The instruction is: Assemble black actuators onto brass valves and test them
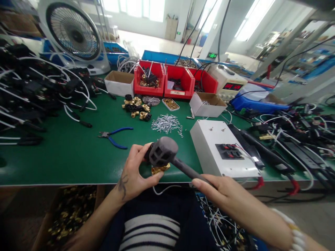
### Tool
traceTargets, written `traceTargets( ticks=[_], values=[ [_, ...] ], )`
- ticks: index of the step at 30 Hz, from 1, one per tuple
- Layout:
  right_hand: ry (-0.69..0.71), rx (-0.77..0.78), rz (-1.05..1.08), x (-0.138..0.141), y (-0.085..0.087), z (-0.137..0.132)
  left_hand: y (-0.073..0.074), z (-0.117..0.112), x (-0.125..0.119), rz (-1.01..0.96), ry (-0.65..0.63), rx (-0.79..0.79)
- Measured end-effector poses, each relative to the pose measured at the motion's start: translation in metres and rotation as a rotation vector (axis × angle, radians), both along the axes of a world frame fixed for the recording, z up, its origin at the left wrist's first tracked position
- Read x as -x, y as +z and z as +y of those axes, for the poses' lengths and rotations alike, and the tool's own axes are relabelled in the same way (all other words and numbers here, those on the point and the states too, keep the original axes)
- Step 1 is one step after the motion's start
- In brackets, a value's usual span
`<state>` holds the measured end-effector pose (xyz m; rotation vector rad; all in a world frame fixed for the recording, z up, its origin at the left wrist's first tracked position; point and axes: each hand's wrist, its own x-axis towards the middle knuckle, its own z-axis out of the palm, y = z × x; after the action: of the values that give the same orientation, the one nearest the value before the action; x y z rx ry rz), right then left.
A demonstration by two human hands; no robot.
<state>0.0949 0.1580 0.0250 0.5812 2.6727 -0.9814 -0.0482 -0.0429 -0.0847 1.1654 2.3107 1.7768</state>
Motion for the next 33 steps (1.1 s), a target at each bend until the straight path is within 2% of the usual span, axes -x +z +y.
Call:
traceTargets(
  ticks=[2, 7, 13, 18, 22, 25, 28, 31, 33],
  values=[
    [0.064, 0.045, 0.002, 0.003, -0.002, -0.001, 0.0, 0.001, -0.002, -0.019, 0.001, 0.002],
    [0.014, 0.152, 0.199, 0.023, -0.009, -0.01, 0.001, 0.003, -0.01, -0.154, 0.015, -0.097],
    [0.224, 0.287, 0.249, 0.059, -0.033, -0.018, 0.002, 0.002, -0.011, -0.169, 0.014, -0.053],
    [0.281, 0.34, 0.251, 0.064, -0.035, -0.014, 0.002, 0.0, -0.01, -0.175, 0.007, -0.034],
    [0.261, 0.407, 0.26, 0.063, -0.041, -0.015, 0.004, 0.001, -0.009, -0.162, -0.023, -0.058],
    [0.236, 0.343, 0.327, 0.059, -0.041, -0.016, 0.005, 0.002, -0.009, -0.16, -0.024, -0.072],
    [0.152, 0.283, 0.477, 0.043, -0.03, -0.014, 0.005, 0.001, -0.009, -0.176, -0.022, -0.069],
    [-0.04, 0.243, 0.635, 0.019, -0.015, -0.009, 0.005, 0.001, -0.009, -0.188, -0.038, -0.002],
    [-0.095, 0.113, 0.6, 0.004, -0.008, -0.006, 0.005, 0.001, -0.009, -0.184, -0.039, 0.036]
  ],
)
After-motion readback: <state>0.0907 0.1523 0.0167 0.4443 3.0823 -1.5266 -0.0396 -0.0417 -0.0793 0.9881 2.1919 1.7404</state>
